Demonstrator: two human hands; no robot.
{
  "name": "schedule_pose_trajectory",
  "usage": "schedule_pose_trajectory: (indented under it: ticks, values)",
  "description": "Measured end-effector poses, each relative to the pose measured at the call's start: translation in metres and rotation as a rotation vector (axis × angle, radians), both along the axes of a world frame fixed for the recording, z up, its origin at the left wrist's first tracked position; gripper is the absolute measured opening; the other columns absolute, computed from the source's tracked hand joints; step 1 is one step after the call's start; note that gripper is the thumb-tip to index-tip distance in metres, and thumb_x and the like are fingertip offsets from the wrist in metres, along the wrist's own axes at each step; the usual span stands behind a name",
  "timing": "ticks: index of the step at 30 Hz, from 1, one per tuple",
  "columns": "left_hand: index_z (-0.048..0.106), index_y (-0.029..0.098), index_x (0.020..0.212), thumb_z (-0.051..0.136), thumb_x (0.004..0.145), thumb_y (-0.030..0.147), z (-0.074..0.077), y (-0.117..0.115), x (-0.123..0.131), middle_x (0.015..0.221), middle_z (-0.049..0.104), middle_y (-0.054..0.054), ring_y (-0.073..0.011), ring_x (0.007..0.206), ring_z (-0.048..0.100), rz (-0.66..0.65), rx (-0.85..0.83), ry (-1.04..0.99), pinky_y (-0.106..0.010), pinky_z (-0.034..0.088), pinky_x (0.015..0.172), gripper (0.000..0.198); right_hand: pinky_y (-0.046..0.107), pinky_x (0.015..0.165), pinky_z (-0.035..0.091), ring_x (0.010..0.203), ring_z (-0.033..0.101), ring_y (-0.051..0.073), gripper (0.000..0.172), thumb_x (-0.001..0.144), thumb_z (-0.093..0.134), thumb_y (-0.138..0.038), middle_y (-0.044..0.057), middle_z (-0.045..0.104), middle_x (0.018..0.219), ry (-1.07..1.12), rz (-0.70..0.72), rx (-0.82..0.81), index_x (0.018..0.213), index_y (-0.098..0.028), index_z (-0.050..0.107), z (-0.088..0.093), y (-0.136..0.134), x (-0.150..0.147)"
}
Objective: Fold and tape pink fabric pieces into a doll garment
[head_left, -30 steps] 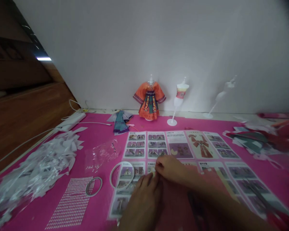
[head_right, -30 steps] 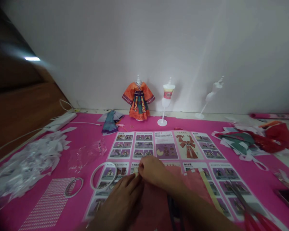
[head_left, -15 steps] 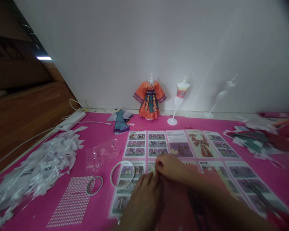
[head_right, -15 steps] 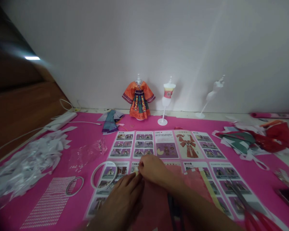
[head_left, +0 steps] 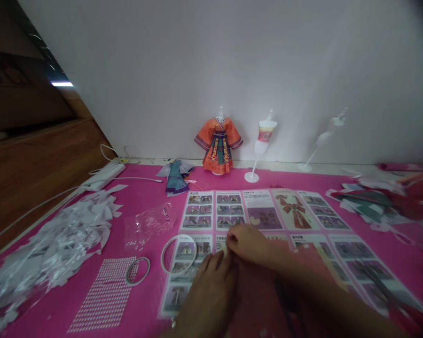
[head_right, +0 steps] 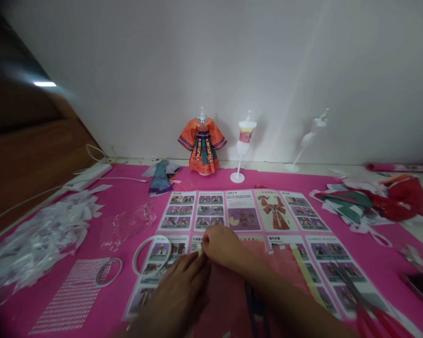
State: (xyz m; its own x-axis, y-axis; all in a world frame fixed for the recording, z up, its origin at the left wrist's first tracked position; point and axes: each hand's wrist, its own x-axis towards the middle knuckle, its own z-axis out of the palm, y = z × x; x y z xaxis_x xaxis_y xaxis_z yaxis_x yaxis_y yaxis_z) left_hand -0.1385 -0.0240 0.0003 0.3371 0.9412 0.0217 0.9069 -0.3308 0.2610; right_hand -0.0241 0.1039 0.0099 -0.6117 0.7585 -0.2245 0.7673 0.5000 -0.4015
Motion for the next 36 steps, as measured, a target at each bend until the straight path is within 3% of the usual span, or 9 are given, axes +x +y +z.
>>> schedule_pose_trajectory:
  ticks: [16,36]
  values:
    - [0.051,0.014,0.131,0.056,0.084,0.019,0.000,0.000,0.000,0.133,0.055,-0.011,-0.0322,0.125,0.046,0.003,-0.003,-0.005,-0.051,0.037,0.107,0.047,0.025,0.062,0.039,0.078,0.065,0.019,0.021,0.079,0.052,-0.021,0.006,0.073,0.084,-0.004,-0.059,0.000,0.082,-0.019,0.073,0.002,-0.003,-0.002]
    - [0.054,0.014,0.127,0.058,0.081,0.015,0.013,0.001,0.003,0.130,0.058,-0.012,-0.0316,0.121,0.050,0.007,-0.009,0.006,-0.050,0.039,0.105,0.046,0.025,0.064,0.042,0.080,0.066,0.020,0.021,0.073,0.056,-0.024,0.007,0.074,0.086,-0.037,-0.118,-0.012,0.084,-0.020,0.074,0.007,-0.006,-0.006]
